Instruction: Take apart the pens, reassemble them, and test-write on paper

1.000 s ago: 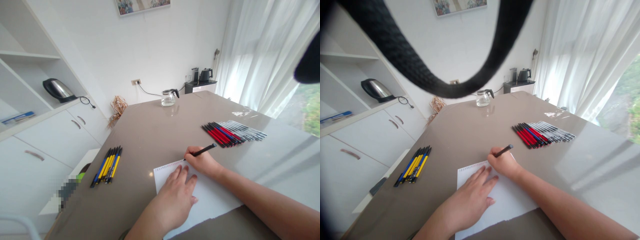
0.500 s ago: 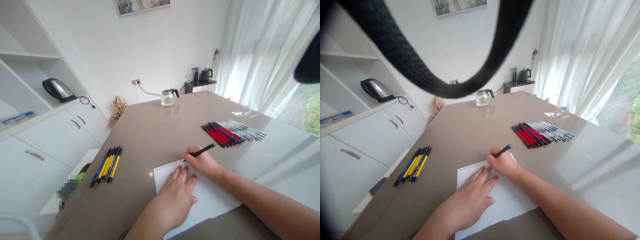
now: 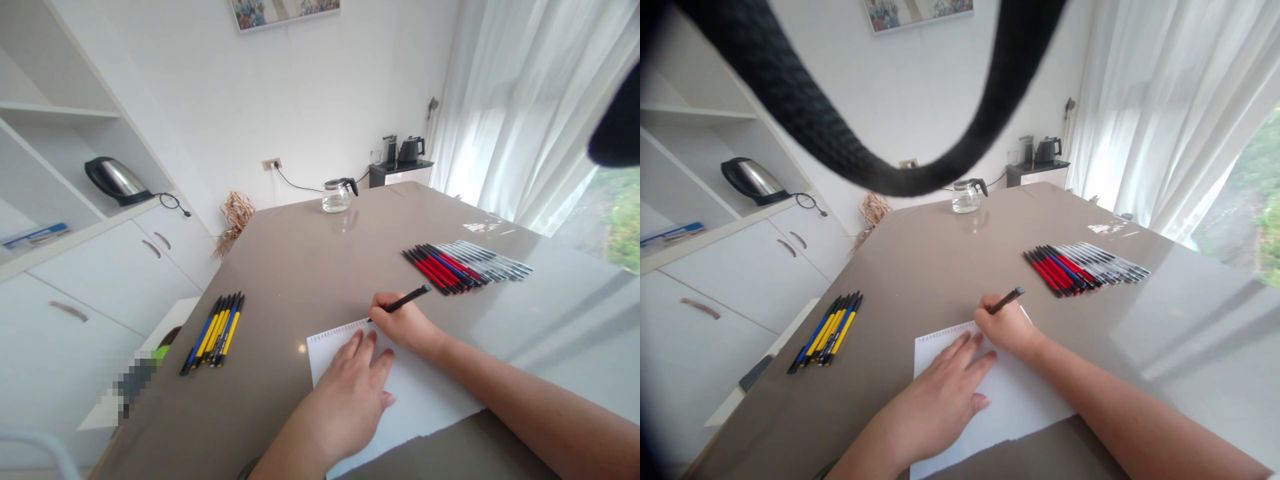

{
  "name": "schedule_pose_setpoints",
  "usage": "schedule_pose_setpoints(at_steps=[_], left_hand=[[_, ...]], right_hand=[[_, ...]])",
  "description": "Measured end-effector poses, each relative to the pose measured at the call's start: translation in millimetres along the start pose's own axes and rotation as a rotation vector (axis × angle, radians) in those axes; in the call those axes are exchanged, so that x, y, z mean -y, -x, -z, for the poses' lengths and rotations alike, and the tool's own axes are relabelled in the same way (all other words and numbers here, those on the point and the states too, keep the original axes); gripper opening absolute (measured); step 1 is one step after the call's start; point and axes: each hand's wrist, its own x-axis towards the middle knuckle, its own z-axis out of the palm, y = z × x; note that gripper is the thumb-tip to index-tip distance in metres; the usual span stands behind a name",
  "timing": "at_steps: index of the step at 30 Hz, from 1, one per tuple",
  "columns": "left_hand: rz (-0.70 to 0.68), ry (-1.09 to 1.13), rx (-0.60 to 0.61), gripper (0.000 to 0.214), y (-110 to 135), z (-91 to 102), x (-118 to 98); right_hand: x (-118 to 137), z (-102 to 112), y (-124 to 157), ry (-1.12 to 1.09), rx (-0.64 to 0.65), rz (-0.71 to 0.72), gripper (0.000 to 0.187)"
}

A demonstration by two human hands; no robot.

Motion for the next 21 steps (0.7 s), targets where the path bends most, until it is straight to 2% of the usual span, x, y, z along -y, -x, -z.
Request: schedule_pose_setpoints(at_steps=[21], left_hand=[[-0.003,-0.008,-0.006,0.044,-0.2,-0.8,0.0]], right_hand=[[0.5,0.8,-0.9,-0.007,-0.014,0.012,0.014]])
